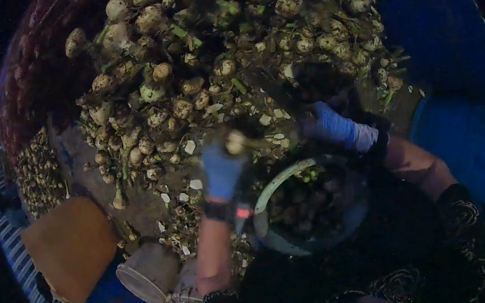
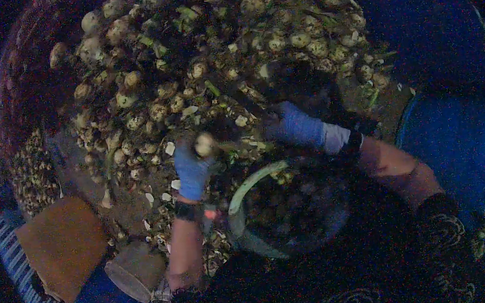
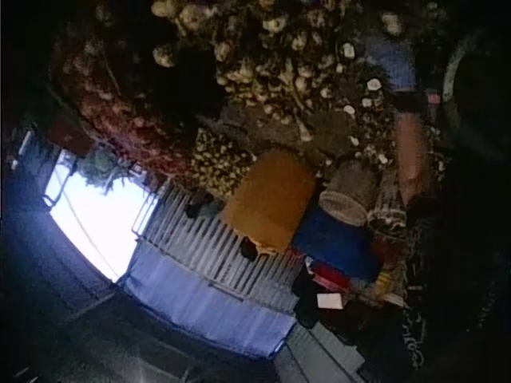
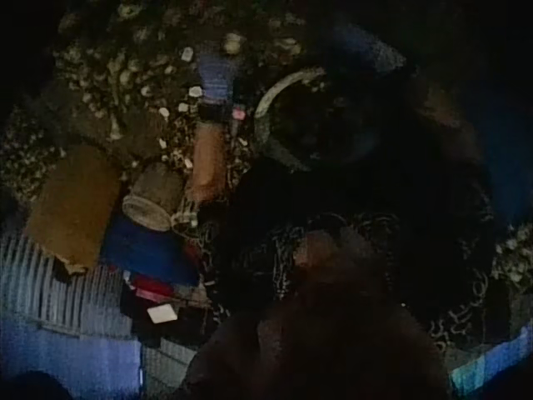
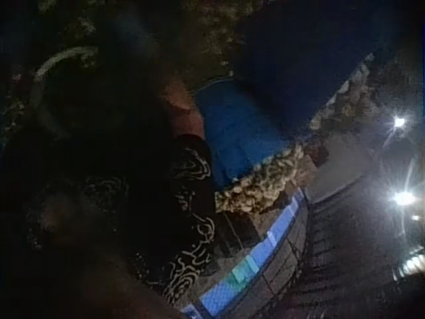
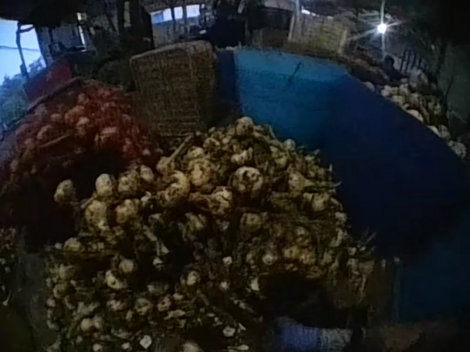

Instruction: The person trims the stems and roots from garlic bulbs using a knife and places them into a basin. Once the basin is full, the person empties the garlic into a large blue barrel and continues trimming the rest of the pile.

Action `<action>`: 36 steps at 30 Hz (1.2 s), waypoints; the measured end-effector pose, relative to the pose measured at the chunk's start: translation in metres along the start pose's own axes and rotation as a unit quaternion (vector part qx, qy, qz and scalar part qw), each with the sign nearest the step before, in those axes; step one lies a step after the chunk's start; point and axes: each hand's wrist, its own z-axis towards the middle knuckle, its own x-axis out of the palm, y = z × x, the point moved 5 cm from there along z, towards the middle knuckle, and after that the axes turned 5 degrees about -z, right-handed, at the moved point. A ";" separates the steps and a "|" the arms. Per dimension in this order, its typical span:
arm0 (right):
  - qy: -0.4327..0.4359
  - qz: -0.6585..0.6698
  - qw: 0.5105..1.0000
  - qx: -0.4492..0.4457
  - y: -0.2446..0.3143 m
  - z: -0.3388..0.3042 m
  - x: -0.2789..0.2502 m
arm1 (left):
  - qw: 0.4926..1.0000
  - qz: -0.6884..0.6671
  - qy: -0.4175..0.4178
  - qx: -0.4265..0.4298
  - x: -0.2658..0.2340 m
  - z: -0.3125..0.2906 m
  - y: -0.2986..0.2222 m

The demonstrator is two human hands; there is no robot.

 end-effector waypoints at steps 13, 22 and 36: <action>0.067 0.182 0.979 0.057 0.040 -0.016 0.044 | 0.864 -0.467 0.001 -0.188 0.028 -0.047 -0.078; 0.121 -0.372 0.904 -0.172 0.077 -0.026 0.031 | 0.983 -0.141 0.105 -0.040 0.004 -0.076 -0.056; 0.093 -0.411 0.857 -0.296 0.076 -0.038 0.045 | 0.989 0.033 0.055 0.133 0.024 -0.098 -0.059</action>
